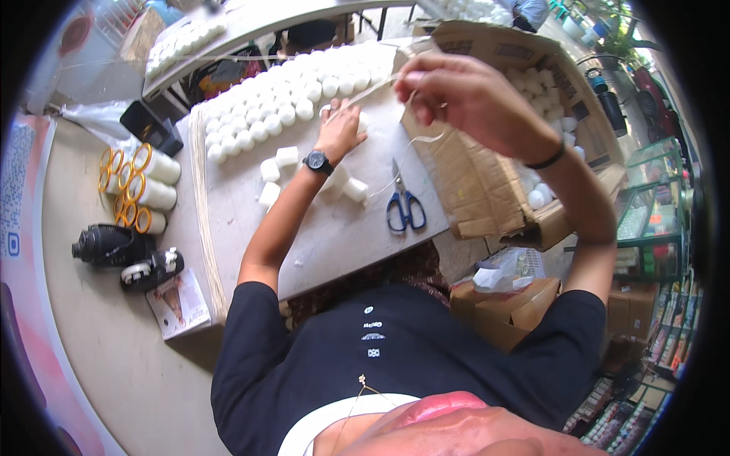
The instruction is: The person repeatedly picks up small white cotton balls, threads them onto a thin string, and places the completed strings on the table. They also use scissors to cut the string and occasionally wipe the cotton balls with a cloth.
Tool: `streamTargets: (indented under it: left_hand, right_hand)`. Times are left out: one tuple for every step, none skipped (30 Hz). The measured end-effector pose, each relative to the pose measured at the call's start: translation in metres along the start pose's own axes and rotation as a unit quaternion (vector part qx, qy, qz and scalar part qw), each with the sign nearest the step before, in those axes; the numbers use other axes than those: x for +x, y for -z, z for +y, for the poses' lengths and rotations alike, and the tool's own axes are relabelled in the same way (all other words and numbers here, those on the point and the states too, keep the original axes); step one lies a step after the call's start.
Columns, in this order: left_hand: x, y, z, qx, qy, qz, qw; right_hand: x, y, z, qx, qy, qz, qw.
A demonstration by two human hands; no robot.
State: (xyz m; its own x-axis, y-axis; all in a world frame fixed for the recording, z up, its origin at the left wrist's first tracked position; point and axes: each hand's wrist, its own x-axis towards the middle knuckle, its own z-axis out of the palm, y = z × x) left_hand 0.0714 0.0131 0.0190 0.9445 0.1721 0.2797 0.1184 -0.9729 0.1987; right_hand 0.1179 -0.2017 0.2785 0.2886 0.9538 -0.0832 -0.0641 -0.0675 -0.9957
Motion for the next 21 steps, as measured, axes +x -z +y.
streamTargets:
  left_hand:
    - [0.006, -0.003, 0.002, 0.024, 0.007, -0.009, 1.000]
    - [0.013, -0.006, 0.002, 0.038, 0.015, -0.034, 0.999]
    - [0.013, -0.011, -0.002, 0.041, 0.000, -0.003, 0.999]
    - [0.011, -0.016, -0.008, 0.044, -0.016, 0.025, 0.999]
    - [0.013, -0.021, -0.013, 0.018, -0.004, 0.023, 1.000]
    - [0.013, -0.015, -0.012, 0.001, 0.001, 0.022, 1.000]
    - [0.013, -0.005, -0.005, -0.016, 0.002, 0.021, 1.000]
    - [0.011, 0.002, -0.001, -0.034, 0.004, 0.020, 0.999]
    - [0.006, 0.006, -0.007, -0.109, 0.011, 0.055, 0.992]
    - [0.006, 0.021, -0.003, -0.187, 0.016, 0.077, 0.979]
    - [0.002, 0.032, -0.003, -0.226, 0.019, 0.089, 0.970]
    - [-0.004, 0.048, -0.005, -0.260, 0.027, 0.104, 0.960]
    - [-0.010, 0.075, 0.005, -0.294, 0.059, 0.111, 0.947]
    - [-0.014, 0.095, 0.015, -0.330, 0.085, 0.117, 0.933]
    - [-0.020, 0.097, 0.009, -0.465, 0.135, 0.090, 0.870]
    - [-0.025, 0.104, 0.008, -0.520, 0.120, 0.089, 0.841]
    - [-0.032, 0.110, 0.013, -0.649, 0.132, 0.065, 0.746]
    - [-0.039, 0.130, 0.023, -0.759, 0.144, 0.040, 0.634]
    - [-0.042, 0.143, 0.027, -0.783, 0.132, 0.034, 0.607]
    - [-0.046, 0.155, 0.031, -0.805, 0.124, 0.025, 0.580]
    - [-0.050, 0.159, 0.032, -0.826, 0.118, 0.018, 0.550]
  right_hand:
    - [0.001, 0.000, 0.004, 0.006, -0.005, -0.013, 1.000]
    - [0.001, 0.001, 0.007, 0.013, -0.010, -0.025, 1.000]
    - [0.005, 0.002, 0.012, 0.032, -0.020, -0.030, 0.999]
    - [0.006, 0.002, 0.016, 0.053, -0.030, -0.033, 0.998]
    - [0.007, 0.000, 0.016, 0.060, -0.033, -0.037, 0.997]
    - [0.008, 0.000, 0.020, 0.064, -0.046, -0.031, 0.996]
    - [0.007, 0.001, 0.022, 0.068, -0.057, -0.023, 0.996]
    - [0.006, 0.001, 0.023, 0.073, -0.069, -0.015, 0.995]
    - [0.008, -0.006, 0.022, 0.071, -0.084, -0.002, 0.994]
    - [0.010, -0.001, 0.026, 0.074, -0.079, -0.015, 0.994]
    - [0.009, -0.001, 0.028, 0.078, -0.080, -0.014, 0.994]
    - [0.013, -0.004, 0.029, 0.081, -0.080, -0.021, 0.993]
    - [0.015, -0.001, 0.032, 0.079, -0.086, -0.028, 0.993]
    - [0.015, -0.001, 0.036, 0.084, -0.095, -0.024, 0.992]
    - [0.017, -0.002, 0.037, 0.073, -0.102, -0.025, 0.992]
    - [0.019, -0.003, 0.039, 0.063, -0.111, -0.024, 0.992]
    - [0.021, -0.005, 0.041, 0.056, -0.118, -0.018, 0.991]
    - [0.024, -0.007, 0.044, 0.039, -0.126, -0.022, 0.991]
    - [0.028, -0.011, 0.045, 0.027, -0.135, -0.014, 0.990]
    - [0.031, -0.015, 0.048, 0.017, -0.146, -0.007, 0.989]
    - [0.037, -0.019, 0.053, 0.015, -0.148, -0.004, 0.989]
